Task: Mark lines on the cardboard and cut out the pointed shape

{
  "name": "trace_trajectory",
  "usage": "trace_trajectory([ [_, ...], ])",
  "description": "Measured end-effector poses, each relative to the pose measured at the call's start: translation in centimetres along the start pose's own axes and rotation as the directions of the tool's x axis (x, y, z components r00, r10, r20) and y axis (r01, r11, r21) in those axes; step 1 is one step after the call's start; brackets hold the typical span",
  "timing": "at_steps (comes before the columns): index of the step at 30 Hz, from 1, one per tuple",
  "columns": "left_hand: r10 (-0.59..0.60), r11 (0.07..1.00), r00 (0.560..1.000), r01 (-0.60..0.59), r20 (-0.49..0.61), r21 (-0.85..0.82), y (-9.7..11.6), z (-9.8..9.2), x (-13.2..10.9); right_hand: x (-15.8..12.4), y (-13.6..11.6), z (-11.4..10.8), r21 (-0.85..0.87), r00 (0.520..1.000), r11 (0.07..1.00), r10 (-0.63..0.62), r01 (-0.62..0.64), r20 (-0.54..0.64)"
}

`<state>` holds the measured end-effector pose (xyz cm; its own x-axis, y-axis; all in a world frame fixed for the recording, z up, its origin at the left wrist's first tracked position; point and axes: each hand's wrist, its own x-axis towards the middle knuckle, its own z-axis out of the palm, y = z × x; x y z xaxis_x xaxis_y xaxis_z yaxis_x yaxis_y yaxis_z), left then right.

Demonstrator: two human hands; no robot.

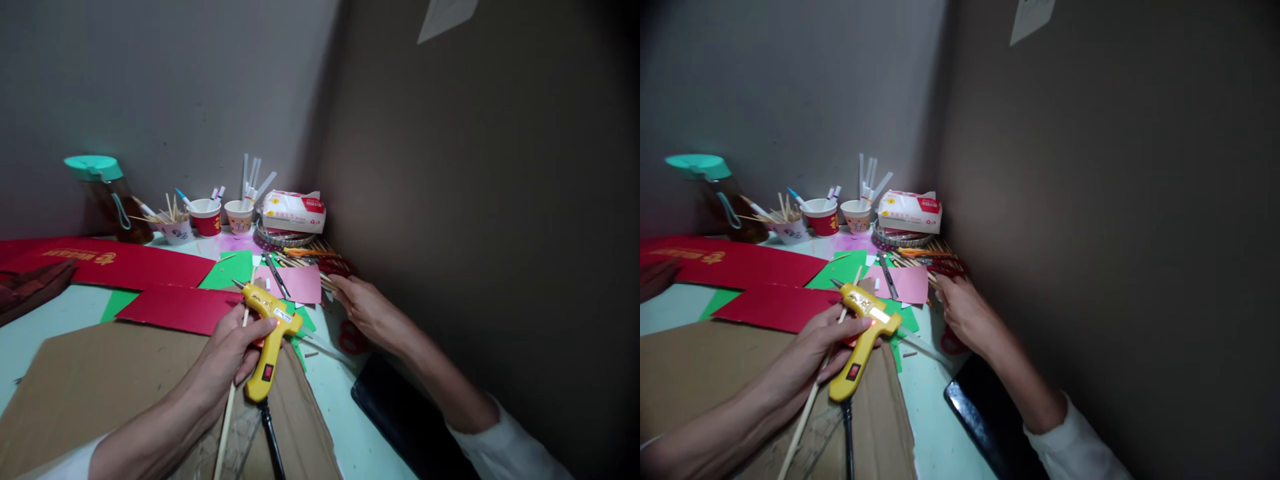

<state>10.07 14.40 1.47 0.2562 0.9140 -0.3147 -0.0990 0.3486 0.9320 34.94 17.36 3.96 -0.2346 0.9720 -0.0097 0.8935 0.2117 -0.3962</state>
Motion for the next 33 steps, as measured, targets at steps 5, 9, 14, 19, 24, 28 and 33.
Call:
trace_trajectory([
  [5, -0.003, 1.0, 1.0, 0.003, -0.005, 0.005, 0.0, 0.1, 0.0, -1.0, -0.8, 1.6, -0.093, 0.998, 0.994, -0.064, 0.066, 0.02],
  [9, 0.011, 1.0, 1.0, -0.011, -0.018, 0.004, 0.0, 0.1, -0.1, -1.7, -2.4, 1.0, -0.243, 0.999, 0.97, 0.011, 0.001, 0.047],
  [14, 0.02, 1.0, 1.0, -0.02, -0.021, 0.003, 0.0, 0.1, 0.0, -1.5, -3.5, -0.6, -0.392, 0.977, 0.897, 0.21, -0.205, -0.029],
  [19, 0.023, 1.0, 1.0, -0.023, -0.019, 0.007, -0.1, 0.1, 0.2, -0.8, -2.8, -1.0, -0.457, 0.957, 0.841, 0.262, -0.29, -0.125],
  [24, 0.031, 1.0, 0.999, -0.031, -0.012, 0.006, -0.4, 0.0, 0.3, -0.8, -2.0, -0.5, -0.499, 0.963, 0.823, 0.235, -0.271, -0.136],
  [28, 0.027, 1.0, 1.0, -0.027, -0.005, 0.007, -0.4, 0.1, 0.2, -0.3, -2.1, -0.9, -0.487, 0.981, 0.852, 0.171, -0.194, -0.093],
  [33, 0.036, 0.999, 0.999, -0.036, -0.014, -0.009, -0.2, 0.5, 0.2, 3.5, -2.0, -1.8, -0.489, 0.98, 0.852, 0.132, -0.19, -0.151],
])
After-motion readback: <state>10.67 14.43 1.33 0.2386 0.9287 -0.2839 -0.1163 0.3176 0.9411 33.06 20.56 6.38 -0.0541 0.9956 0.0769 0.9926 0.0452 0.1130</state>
